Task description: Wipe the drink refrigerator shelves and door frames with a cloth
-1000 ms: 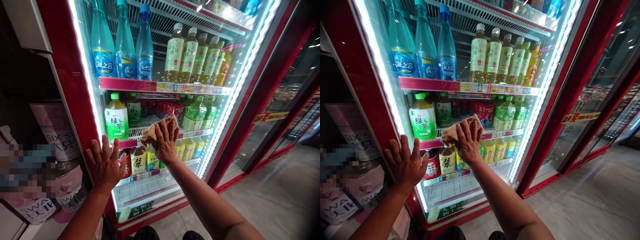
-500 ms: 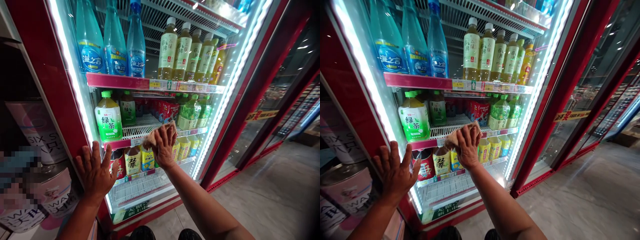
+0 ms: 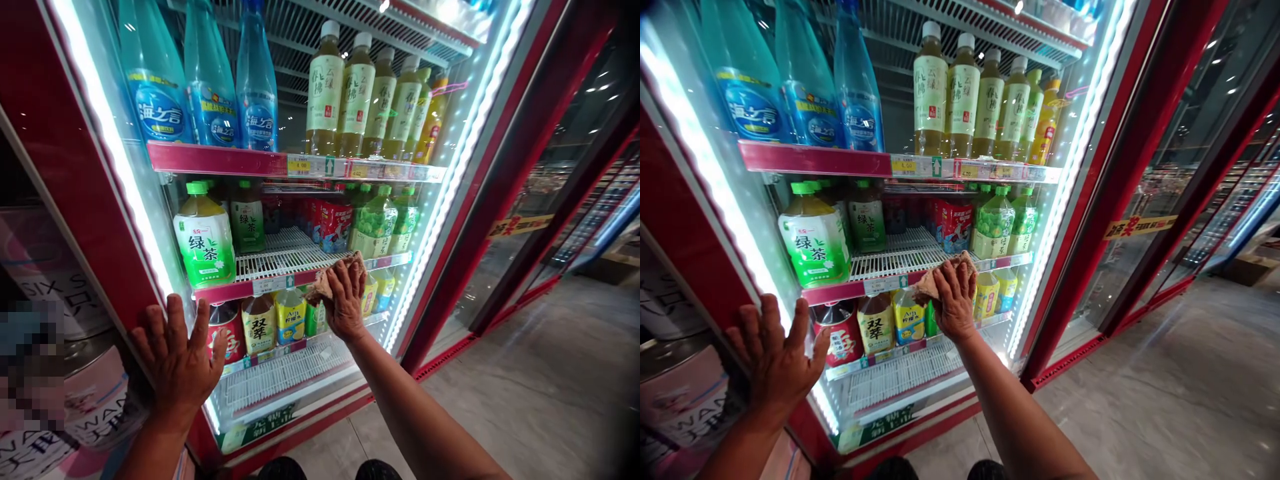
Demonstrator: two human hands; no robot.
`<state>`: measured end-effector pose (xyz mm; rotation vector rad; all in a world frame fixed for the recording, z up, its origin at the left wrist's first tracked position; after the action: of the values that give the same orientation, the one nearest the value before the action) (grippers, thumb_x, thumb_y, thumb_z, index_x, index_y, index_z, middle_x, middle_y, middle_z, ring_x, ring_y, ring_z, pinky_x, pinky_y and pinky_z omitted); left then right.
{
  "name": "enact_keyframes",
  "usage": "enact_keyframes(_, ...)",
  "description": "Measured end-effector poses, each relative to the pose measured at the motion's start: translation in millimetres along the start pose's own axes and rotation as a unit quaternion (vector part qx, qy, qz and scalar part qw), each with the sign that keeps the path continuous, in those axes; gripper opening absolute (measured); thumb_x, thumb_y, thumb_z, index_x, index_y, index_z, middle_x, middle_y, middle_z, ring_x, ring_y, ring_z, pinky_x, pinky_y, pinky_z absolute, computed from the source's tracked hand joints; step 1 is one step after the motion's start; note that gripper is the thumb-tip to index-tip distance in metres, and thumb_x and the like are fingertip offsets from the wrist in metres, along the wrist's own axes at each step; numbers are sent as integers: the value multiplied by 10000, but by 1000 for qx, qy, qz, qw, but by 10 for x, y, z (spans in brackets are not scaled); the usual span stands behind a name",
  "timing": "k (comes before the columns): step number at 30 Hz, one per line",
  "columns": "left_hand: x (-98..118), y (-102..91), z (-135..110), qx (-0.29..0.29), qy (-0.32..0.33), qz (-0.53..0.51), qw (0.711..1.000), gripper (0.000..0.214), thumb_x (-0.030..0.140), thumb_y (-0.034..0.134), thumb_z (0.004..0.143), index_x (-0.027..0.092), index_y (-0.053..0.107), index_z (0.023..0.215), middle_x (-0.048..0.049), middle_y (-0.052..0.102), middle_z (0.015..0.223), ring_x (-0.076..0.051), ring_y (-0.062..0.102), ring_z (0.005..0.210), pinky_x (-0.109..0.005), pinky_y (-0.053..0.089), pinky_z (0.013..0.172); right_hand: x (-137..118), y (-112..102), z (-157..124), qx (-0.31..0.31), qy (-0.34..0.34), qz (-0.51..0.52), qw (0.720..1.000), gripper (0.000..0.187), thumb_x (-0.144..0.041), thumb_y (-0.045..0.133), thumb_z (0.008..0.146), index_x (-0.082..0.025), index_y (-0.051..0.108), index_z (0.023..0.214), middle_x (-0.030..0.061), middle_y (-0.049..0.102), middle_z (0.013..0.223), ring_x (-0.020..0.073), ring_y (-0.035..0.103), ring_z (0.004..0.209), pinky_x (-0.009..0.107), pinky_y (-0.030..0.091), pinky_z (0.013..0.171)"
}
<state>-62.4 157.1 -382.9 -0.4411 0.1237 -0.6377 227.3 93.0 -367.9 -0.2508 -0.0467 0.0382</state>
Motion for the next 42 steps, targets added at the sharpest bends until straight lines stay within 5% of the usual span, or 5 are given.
enact_keyframes(10, 28, -5, 6, -3, -23, -7, 1000, 968, 311, 693, 903, 364, 94, 1662, -51, -34, 1757, -418, -29, 1601, -704, 31, 1264, 343, -71, -5, 2, 26, -11, 1000, 697, -270, 433, 1019, -302, 162, 1661, 111, 286, 1711, 306, 85, 1628, 669, 158, 1275)
enact_keyframes(16, 46, -7, 13, -9, -15, -27, 999, 1023, 317, 708, 885, 365, 47, 1663, -37, -91, 1754, -445, -67, 1590, -725, -28, 1251, 721, -222, 91, 89, 105, -16, 990, 642, -304, 390, 1049, -298, 176, 1655, 135, 240, 1724, 285, 57, 1631, 697, 122, 1264)
enact_keyframes(32, 56, 2, 5, 2, -19, -42, 999, 999, 369, 699, 878, 358, 79, 1662, -31, -79, 1750, -429, -85, 1593, -741, -38, 1239, 943, -159, -123, 6, 46, 13, 999, 677, -291, 447, 1009, -321, 214, 1644, 90, 246, 1728, 317, 66, 1628, 712, 131, 1264)
enact_keyframes(38, 56, 22, -18, 5, -15, -36, 999, 980, 405, 679, 867, 303, 119, 1665, -85, -56, 1750, -461, -60, 1587, -766, -13, 1223, 1428, -369, -51, 85, 121, -10, 989, 660, -276, 363, 1011, -290, 191, 1648, 105, 200, 1734, 312, 38, 1629, 718, 119, 1261)
enact_keyframes(42, 85, -24, -9, 16, -33, -32, 999, 996, 387, 704, 843, 302, 143, 1661, -92, -10, 1751, -465, -21, 1589, -764, 22, 1229, 1338, -262, -6, 15, 41, 8, 999, 661, -317, 446, 987, -304, 265, 1623, 94, 269, 1715, 319, 84, 1626, 695, 137, 1271)
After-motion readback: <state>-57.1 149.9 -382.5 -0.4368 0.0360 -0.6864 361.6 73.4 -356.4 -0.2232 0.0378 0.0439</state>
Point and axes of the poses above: each hand's wrist, its own z-axis towards the middle knuckle, its own y-axis out of the palm, x = y × z, the point moved 9 cm from there along z, towards the middle knuckle
